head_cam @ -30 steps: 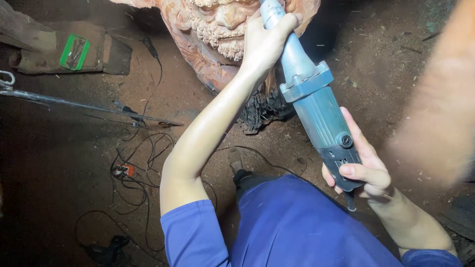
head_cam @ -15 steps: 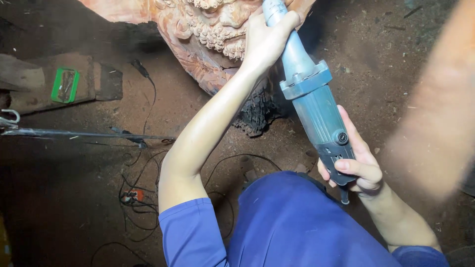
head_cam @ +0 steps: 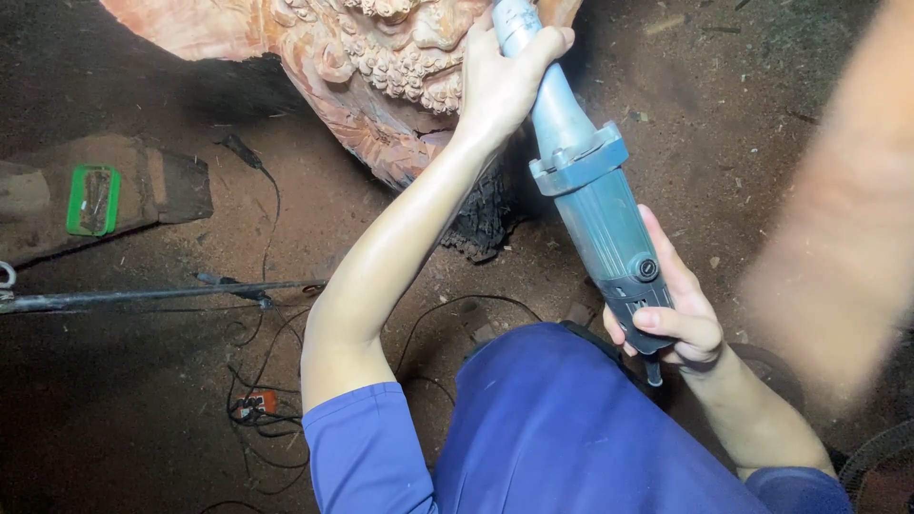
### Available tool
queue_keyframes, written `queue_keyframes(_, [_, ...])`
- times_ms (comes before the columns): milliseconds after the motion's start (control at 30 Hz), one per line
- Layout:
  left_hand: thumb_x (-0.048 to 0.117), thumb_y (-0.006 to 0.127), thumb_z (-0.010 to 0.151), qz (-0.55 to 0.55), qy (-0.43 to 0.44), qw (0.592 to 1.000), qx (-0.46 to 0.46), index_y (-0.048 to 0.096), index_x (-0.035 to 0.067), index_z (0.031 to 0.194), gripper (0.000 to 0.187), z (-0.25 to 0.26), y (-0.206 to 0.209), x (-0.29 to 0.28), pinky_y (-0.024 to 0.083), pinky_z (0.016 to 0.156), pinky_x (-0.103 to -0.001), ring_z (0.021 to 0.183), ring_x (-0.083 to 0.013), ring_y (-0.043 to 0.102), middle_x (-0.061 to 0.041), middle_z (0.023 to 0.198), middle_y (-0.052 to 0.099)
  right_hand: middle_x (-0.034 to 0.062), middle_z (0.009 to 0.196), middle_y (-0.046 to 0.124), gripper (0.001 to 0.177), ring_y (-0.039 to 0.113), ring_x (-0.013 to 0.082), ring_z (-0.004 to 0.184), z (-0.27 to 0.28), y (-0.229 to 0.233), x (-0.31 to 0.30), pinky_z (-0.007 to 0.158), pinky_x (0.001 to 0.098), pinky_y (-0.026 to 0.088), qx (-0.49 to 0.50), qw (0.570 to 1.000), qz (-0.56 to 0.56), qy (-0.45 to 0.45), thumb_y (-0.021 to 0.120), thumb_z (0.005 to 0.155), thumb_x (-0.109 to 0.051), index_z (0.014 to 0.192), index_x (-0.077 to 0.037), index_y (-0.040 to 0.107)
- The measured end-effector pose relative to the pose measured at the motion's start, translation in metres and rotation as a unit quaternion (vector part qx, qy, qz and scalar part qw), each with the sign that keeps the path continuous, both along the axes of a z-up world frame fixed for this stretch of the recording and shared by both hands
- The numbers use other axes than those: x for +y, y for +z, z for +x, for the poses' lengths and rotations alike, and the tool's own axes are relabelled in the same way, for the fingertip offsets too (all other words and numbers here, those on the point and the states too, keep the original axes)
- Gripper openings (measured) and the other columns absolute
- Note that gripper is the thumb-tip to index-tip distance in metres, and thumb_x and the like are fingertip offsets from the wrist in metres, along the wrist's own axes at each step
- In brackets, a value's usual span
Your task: Carving intricate details into a large wooden sculpture using a power rotary tool
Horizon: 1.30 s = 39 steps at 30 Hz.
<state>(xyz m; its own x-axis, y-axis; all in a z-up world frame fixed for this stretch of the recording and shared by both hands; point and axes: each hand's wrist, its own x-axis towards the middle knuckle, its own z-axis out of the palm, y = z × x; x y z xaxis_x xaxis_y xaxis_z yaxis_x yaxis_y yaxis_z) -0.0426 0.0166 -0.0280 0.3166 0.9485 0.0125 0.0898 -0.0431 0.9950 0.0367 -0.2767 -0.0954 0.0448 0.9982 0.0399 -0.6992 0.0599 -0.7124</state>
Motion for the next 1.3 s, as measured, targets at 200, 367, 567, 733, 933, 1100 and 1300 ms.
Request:
queue_keyframes(200, [0.039, 0.076, 0.059, -0.018, -0.007, 1.000, -0.023, 0.062, 0.008, 0.101, 0.054, -0.005, -0.009, 0.000, 0.052, 0.074, -0.032, 0.080, -0.0160, 0.060, -0.005, 0.089, 0.062, 0.0288, 0.115, 0.056, 0.108, 0.062, 0.0310, 0.055, -0.007, -0.004, -0.001, 0.037, 0.0336, 0.050, -0.033, 0.999, 0.005, -0.017, 0.069, 0.085, -0.007, 0.168, -0.023, 0.002])
queue_keyframes(367, [0.041, 0.075, 0.059, 0.007, -0.010, 1.000, -0.006, 0.063, 0.009, 0.094, 0.049, -0.006, -0.011, 0.003, 0.052, 0.074, -0.033, 0.080, -0.0165, 0.061, -0.005, 0.089, 0.063, 0.0304, 0.126, 0.053, 0.110, 0.062, 0.0323, 0.057, -0.011, -0.005, 0.000, 0.035, 0.0323, 0.049, -0.021, 1.000, -0.009, -0.018, 0.069, 0.084, -0.006, 0.168, -0.025, 0.002])
queue_keyframes(567, [0.038, 0.078, 0.062, 0.042, -0.008, 0.998, -0.035, 0.058, 0.013, 0.091, 0.043, -0.011, -0.028, 0.002, 0.051, 0.070, -0.032, 0.076, -0.0156, 0.059, -0.003, 0.086, 0.059, 0.0310, 0.126, 0.054, 0.109, 0.064, 0.0328, 0.058, -0.011, -0.017, -0.004, 0.037, 0.0333, 0.053, -0.044, 0.999, -0.007, -0.015, 0.069, 0.083, -0.005, 0.168, -0.025, 0.004])
queue_keyframes(733, [0.039, 0.078, 0.062, 0.047, 0.002, 0.999, -0.012, 0.060, 0.014, 0.091, 0.043, -0.011, -0.028, 0.003, 0.051, 0.074, -0.033, 0.079, -0.0161, 0.061, -0.003, 0.089, 0.061, 0.0297, 0.124, 0.055, 0.109, 0.064, 0.0323, 0.060, -0.016, -0.017, -0.003, 0.038, 0.0335, 0.053, -0.058, 0.998, -0.015, -0.022, 0.068, 0.083, -0.006, 0.168, -0.024, 0.002])
queue_keyframes(933, [0.032, 0.078, 0.065, 0.028, -0.032, 0.997, -0.066, 0.058, 0.011, 0.095, 0.042, -0.017, -0.031, 0.001, 0.053, 0.060, -0.030, 0.063, -0.0111, 0.059, 0.000, 0.070, 0.064, 0.0310, 0.132, 0.054, 0.109, 0.063, 0.0301, 0.059, -0.019, -0.025, -0.004, 0.047, 0.0353, 0.056, -0.064, 0.998, -0.003, -0.027, 0.070, 0.081, -0.003, 0.168, -0.022, 0.005])
queue_keyframes(1100, [0.035, 0.075, 0.066, 0.054, -0.038, 0.996, -0.056, 0.058, 0.013, 0.088, 0.036, -0.020, -0.023, -0.002, 0.054, 0.058, -0.030, 0.059, -0.0100, 0.061, 0.002, 0.064, 0.069, 0.0313, 0.132, 0.054, 0.109, 0.064, 0.0309, 0.060, -0.022, -0.026, -0.003, 0.045, 0.0341, 0.055, -0.075, 0.997, -0.004, -0.028, 0.069, 0.081, -0.005, 0.168, -0.023, 0.004])
queue_keyframes(1300, [0.044, 0.077, 0.065, 0.050, -0.032, 0.998, -0.037, 0.064, 0.000, 0.115, 0.068, -0.024, -0.045, 0.007, 0.055, 0.087, -0.032, 0.095, -0.0188, 0.067, -0.009, 0.109, 0.064, 0.0247, 0.109, 0.061, 0.110, 0.066, 0.0293, 0.060, -0.023, -0.029, -0.004, 0.042, 0.0307, 0.054, -0.111, 0.993, -0.014, -0.025, 0.071, 0.082, -0.009, 0.168, -0.021, 0.003])
